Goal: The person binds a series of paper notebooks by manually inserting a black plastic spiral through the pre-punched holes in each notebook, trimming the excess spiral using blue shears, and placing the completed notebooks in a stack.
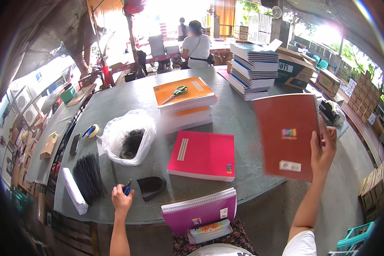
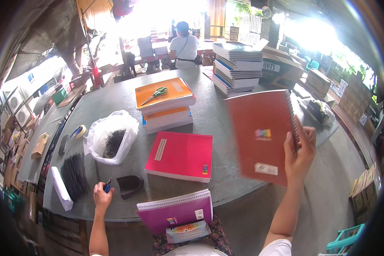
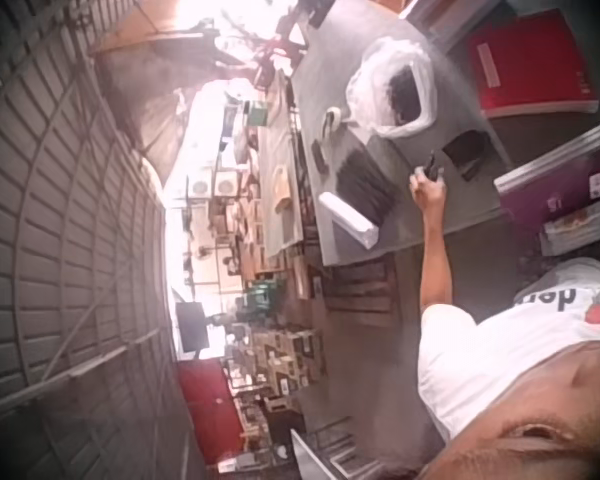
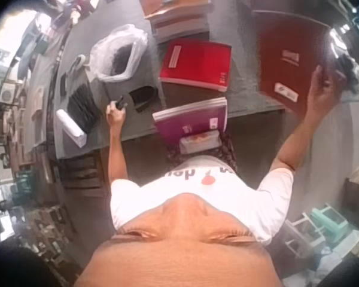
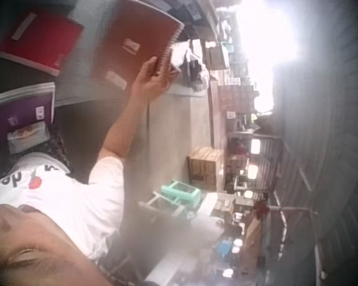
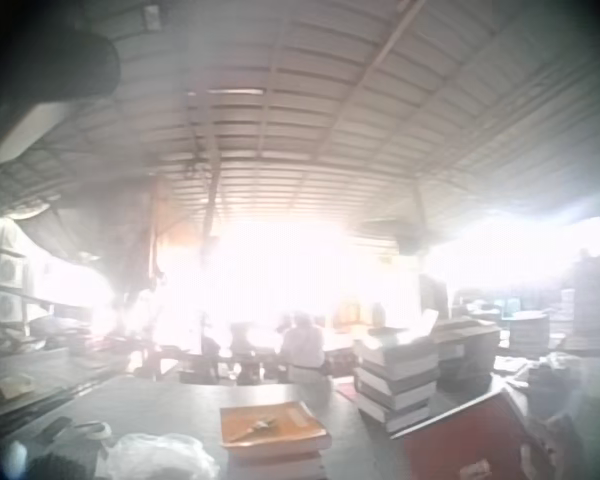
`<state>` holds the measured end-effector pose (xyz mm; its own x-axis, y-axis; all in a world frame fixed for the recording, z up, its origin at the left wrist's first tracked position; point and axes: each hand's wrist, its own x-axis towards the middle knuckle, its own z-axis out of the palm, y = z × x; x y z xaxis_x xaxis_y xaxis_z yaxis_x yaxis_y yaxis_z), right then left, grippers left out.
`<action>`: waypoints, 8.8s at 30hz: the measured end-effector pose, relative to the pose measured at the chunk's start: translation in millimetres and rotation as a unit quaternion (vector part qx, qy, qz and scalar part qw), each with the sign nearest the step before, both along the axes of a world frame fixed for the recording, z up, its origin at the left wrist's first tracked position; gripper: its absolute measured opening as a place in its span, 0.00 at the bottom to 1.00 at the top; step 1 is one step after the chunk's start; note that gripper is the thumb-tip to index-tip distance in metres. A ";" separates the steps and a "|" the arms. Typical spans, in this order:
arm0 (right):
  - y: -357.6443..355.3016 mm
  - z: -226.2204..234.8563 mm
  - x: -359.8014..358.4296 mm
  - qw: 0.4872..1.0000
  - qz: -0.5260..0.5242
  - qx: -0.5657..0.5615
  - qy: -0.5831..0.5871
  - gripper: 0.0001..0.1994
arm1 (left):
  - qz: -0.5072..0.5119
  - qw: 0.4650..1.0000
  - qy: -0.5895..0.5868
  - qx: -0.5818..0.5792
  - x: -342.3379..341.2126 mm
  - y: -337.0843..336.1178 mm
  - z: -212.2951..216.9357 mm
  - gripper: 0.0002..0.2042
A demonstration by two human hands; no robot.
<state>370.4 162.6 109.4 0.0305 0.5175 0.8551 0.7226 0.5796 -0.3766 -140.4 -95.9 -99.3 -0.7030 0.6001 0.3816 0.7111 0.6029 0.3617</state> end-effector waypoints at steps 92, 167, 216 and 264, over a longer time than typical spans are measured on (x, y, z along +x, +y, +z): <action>-164.0 -177.5 -206.9 0.773 0.578 -0.020 -0.260 0.18 | -0.265 0.819 -0.503 -0.080 101.6 -36.0 56.9 0.10; -141.9 -154.3 -254.8 0.645 0.518 -0.309 -0.468 0.16 | -0.226 0.882 -0.413 -0.026 185.9 -63.3 11.9 0.42; -165.1 -170.2 -256.4 0.752 0.563 -0.220 -0.262 0.08 | -0.212 0.961 -0.097 0.148 158.3 -42.2 41.6 0.06; -134.4 -179.3 -184.7 0.866 0.392 -0.166 -0.261 0.07 | -0.207 0.966 0.060 0.143 153.8 -46.0 48.1 0.16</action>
